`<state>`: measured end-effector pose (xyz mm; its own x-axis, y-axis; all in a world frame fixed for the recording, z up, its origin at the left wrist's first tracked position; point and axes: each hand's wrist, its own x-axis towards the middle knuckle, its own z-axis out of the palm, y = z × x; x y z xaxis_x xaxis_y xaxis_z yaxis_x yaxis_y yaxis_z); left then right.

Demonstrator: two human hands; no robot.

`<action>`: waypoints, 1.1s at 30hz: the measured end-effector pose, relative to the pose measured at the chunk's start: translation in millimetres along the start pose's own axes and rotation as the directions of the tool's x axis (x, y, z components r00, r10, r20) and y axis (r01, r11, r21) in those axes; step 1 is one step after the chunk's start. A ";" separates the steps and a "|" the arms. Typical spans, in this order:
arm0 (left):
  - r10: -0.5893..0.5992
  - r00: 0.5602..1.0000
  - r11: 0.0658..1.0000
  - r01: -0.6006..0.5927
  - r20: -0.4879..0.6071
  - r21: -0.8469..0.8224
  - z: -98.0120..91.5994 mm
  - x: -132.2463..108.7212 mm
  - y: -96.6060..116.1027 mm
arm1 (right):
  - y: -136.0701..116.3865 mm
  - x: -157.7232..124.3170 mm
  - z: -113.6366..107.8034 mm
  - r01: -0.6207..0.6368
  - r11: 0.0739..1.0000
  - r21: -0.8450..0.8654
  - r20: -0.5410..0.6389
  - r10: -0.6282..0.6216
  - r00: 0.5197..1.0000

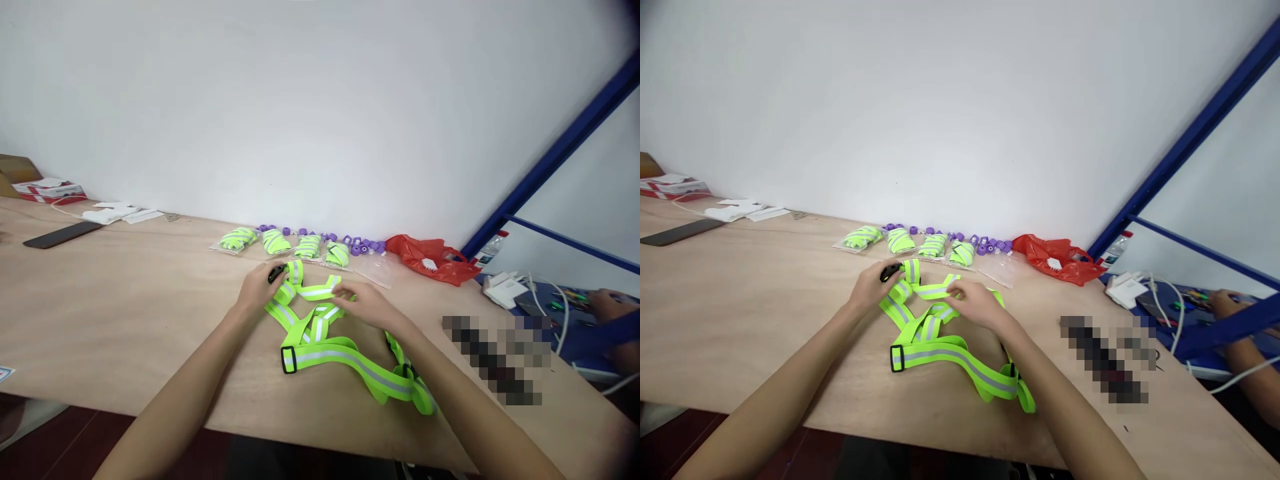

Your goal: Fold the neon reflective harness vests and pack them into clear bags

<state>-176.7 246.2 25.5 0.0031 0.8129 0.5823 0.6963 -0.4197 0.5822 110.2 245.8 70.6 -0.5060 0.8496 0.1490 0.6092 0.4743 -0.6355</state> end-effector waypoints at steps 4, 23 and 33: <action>-0.091 0.987 0.980 0.065 -0.134 -0.190 -1.8 -2.8 13.6 | -41.0 10.4 47.6 0.006 0.993 0.116 0.058 -0.013 0.998; -0.307 0.934 0.814 0.157 -0.184 -0.559 -0.6 -3.9 33.3 | -38.4 11.6 82.4 0.056 0.931 0.361 -0.136 -0.007 0.991; -0.244 0.967 0.855 0.180 -0.070 -0.486 1.7 -6.5 29.6 | -33.0 14.7 56.7 0.086 0.960 0.265 -0.398 0.028 0.917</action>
<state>-154.9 229.2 38.0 -0.2166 0.8606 0.4609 0.2469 -0.4085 0.8788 48.0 229.5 50.9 -0.2040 0.8840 0.4207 0.3795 0.4675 -0.7984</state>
